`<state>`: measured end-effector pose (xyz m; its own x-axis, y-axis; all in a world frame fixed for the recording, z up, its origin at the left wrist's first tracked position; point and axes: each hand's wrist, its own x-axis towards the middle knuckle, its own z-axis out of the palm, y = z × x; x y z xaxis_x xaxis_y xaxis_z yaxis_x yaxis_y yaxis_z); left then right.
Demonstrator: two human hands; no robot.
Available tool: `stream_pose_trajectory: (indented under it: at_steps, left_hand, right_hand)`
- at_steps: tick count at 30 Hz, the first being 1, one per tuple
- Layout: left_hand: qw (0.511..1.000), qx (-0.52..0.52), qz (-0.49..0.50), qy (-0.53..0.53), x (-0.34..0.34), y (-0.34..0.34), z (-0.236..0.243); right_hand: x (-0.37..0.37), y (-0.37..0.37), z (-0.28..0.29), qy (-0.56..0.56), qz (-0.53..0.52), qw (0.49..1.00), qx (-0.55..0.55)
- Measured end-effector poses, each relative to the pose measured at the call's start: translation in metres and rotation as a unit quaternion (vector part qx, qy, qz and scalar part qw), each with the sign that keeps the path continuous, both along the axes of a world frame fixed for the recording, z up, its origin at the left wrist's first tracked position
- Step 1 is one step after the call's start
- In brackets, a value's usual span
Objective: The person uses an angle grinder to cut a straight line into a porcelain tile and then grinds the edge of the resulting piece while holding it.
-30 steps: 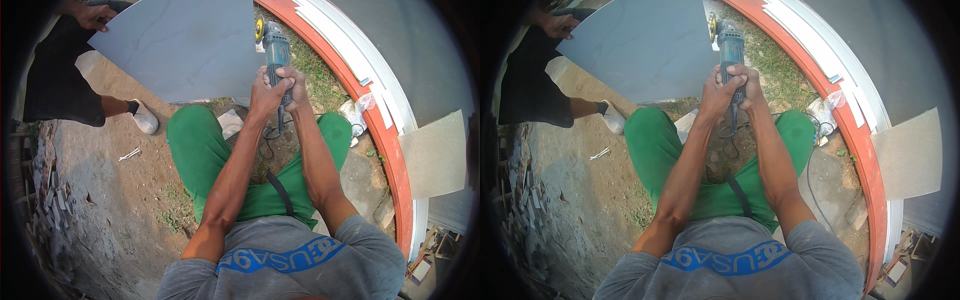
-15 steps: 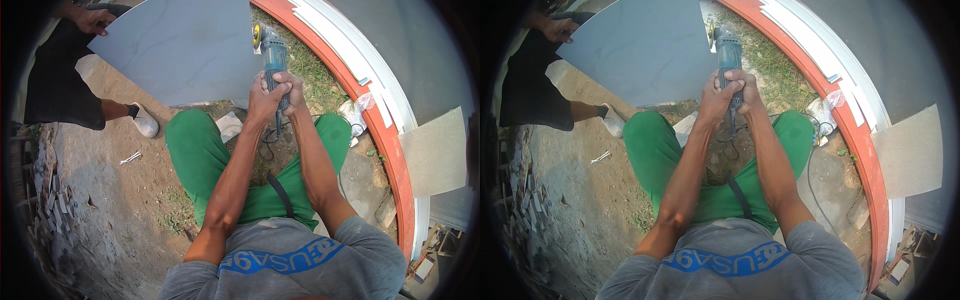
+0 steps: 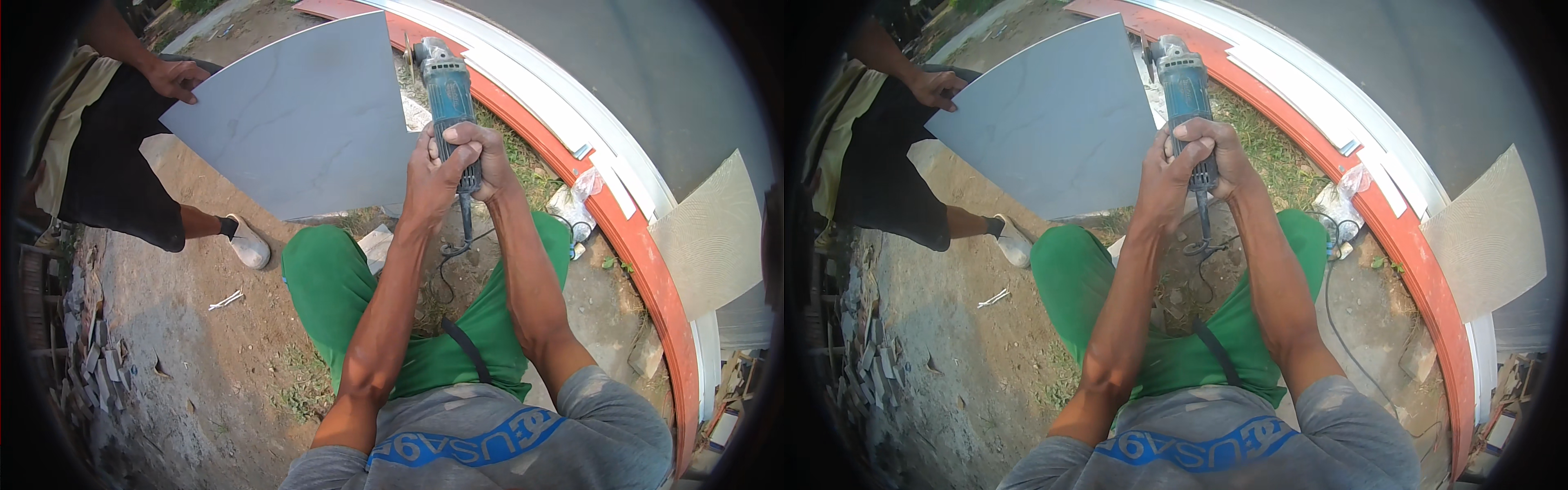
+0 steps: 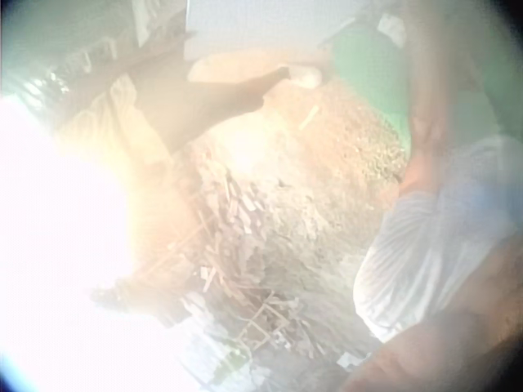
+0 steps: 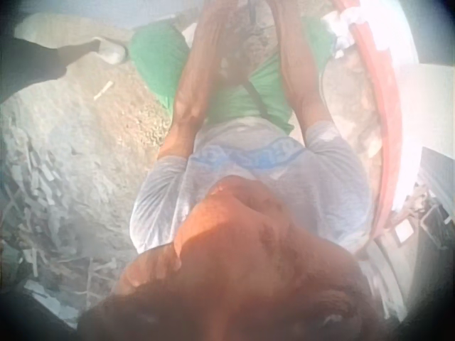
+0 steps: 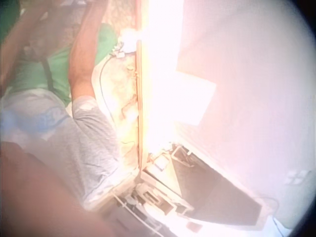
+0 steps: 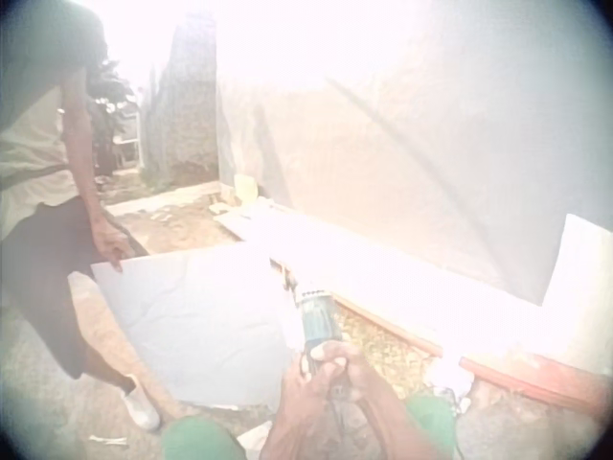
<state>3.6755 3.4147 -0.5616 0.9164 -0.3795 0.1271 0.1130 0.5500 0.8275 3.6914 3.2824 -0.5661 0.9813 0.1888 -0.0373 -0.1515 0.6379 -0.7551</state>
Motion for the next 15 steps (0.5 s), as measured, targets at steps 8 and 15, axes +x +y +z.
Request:
stream_pose_trajectory:
  at_steps: [8,15]
  left_hand:
    - [0.999,-0.035,-0.027,0.024,0.001,0.006,-0.005]
    - [0.998,-0.04,-0.027,0.031,0.003,0.004,-0.006]
  right_hand:
    - [-0.005,0.007,0.013,-0.003,0.022,1.0,0.004]
    - [-0.004,0.006,0.018,-0.014,0.052,0.999,-0.004]
